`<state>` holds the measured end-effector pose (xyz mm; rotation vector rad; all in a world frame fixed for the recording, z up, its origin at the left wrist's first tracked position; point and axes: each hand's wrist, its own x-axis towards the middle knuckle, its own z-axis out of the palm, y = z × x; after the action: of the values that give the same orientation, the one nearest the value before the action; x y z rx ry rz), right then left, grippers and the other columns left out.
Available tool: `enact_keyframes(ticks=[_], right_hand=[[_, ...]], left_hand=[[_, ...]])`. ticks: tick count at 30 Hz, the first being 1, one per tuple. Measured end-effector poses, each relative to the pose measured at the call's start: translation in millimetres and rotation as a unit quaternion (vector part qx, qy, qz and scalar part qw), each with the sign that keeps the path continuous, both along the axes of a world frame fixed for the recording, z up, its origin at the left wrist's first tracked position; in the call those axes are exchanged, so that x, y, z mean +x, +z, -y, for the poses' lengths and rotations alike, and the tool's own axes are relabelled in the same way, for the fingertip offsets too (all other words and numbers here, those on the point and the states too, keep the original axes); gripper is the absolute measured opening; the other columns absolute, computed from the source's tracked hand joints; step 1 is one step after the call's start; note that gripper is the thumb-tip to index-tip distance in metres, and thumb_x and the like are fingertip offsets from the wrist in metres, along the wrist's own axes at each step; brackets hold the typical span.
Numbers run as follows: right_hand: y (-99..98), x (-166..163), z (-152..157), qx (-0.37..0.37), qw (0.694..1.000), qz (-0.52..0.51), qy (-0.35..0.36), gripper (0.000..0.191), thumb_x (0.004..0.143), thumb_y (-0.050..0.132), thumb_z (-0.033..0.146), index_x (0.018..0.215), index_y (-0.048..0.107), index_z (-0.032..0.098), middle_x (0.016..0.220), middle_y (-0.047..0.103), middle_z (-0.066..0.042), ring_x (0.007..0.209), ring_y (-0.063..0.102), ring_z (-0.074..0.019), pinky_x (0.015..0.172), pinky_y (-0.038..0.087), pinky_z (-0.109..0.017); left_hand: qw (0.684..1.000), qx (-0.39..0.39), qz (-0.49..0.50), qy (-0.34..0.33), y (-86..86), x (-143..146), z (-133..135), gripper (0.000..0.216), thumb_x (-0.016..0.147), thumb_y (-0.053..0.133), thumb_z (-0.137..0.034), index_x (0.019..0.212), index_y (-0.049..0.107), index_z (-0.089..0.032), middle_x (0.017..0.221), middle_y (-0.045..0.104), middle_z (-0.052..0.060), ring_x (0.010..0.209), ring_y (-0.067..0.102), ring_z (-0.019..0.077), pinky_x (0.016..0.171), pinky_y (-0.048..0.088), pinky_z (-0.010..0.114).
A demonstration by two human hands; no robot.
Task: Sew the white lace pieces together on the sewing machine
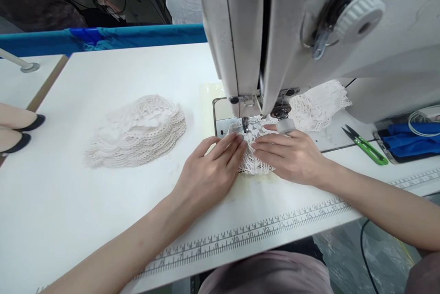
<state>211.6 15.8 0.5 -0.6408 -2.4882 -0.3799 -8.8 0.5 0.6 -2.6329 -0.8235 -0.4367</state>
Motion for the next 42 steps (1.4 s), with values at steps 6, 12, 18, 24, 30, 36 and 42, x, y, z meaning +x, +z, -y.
enact_keyframes(ticks=[6,12,18,24,30,36,42], right_hand=[[-2.6,0.2,-4.8,0.002,1.0,0.008,-0.007,0.03,0.089,0.044,0.002,0.09,0.071,0.016,0.097,0.076,0.0,0.094,0.069,-0.0138,0.092,0.051,-0.033],[-4.8,1.1,-3.7,-0.001,1.0,0.016,-0.013,0.029,0.09,0.045,0.003,0.096,0.071,0.013,0.098,0.076,-0.002,0.096,0.069,-0.0146,0.097,0.049,-0.033],[-5.9,0.4,-3.5,0.005,1.0,0.021,-0.016,0.029,0.091,0.046,0.003,0.096,0.071,0.016,0.1,0.075,-0.001,0.097,0.068,-0.0138,0.097,0.049,-0.034],[-7.2,-1.6,-6.5,0.017,0.999,0.019,-0.025,0.026,0.092,0.048,0.005,0.097,0.071,0.015,0.1,0.075,-0.002,0.092,0.069,-0.0135,0.098,0.048,-0.033],[-8.5,-0.9,-3.2,0.024,0.999,0.021,-0.027,0.022,0.093,0.051,0.009,0.096,0.071,0.017,0.101,0.075,-0.001,0.097,0.068,-0.0136,0.098,0.048,-0.035],[-7.4,-0.7,-5.5,0.012,0.999,0.037,-0.034,0.024,0.093,0.049,0.009,0.096,0.071,0.016,0.104,0.074,-0.002,0.094,0.068,-0.0145,0.101,0.048,-0.033],[-6.8,-2.1,-6.7,0.011,0.999,0.027,-0.04,0.023,0.091,0.05,0.007,0.096,0.071,0.014,0.101,0.075,-0.005,0.092,0.069,-0.0161,0.098,0.049,-0.036]], left_hand=[[1.0,-0.013,0.017,0.013,-1.9,0.8,-6.6,0.032,0.091,0.048,-0.01,0.12,0.061,-0.009,0.12,0.067,0.014,0.116,0.061,0.0276,0.087,0.05,0.043],[0.999,-0.001,0.036,-0.006,-0.9,-2.0,-2.5,0.031,0.091,0.049,-0.008,0.12,0.06,-0.012,0.119,0.067,0.01,0.111,0.064,0.024,0.088,0.049,0.043],[0.999,-0.003,0.054,-0.003,-0.7,-1.0,-2.4,0.03,0.09,0.052,-0.008,0.118,0.061,-0.012,0.115,0.069,0.01,0.105,0.067,0.0233,0.092,0.047,0.045],[0.998,0.005,0.064,0.02,-2.1,1.8,-7.3,0.029,0.092,0.051,-0.012,0.118,0.061,-0.016,0.114,0.07,0.008,0.104,0.068,0.0225,0.095,0.046,0.048],[0.999,0.014,0.052,0.006,0.3,0.5,-1.3,0.025,0.092,0.052,-0.014,0.115,0.061,-0.016,0.111,0.071,0.008,0.102,0.069,0.0214,0.094,0.047,0.048],[0.998,0.02,0.059,0.02,-0.6,1.5,-6.1,0.022,0.094,0.051,-0.015,0.113,0.061,-0.016,0.11,0.072,0.007,0.101,0.069,0.0206,0.096,0.046,0.048],[0.998,0.021,0.056,0.023,-1.0,2.6,-6.0,0.023,0.094,0.053,-0.02,0.115,0.06,-0.013,0.112,0.071,0.01,0.103,0.068,0.0218,0.096,0.044,0.051]])
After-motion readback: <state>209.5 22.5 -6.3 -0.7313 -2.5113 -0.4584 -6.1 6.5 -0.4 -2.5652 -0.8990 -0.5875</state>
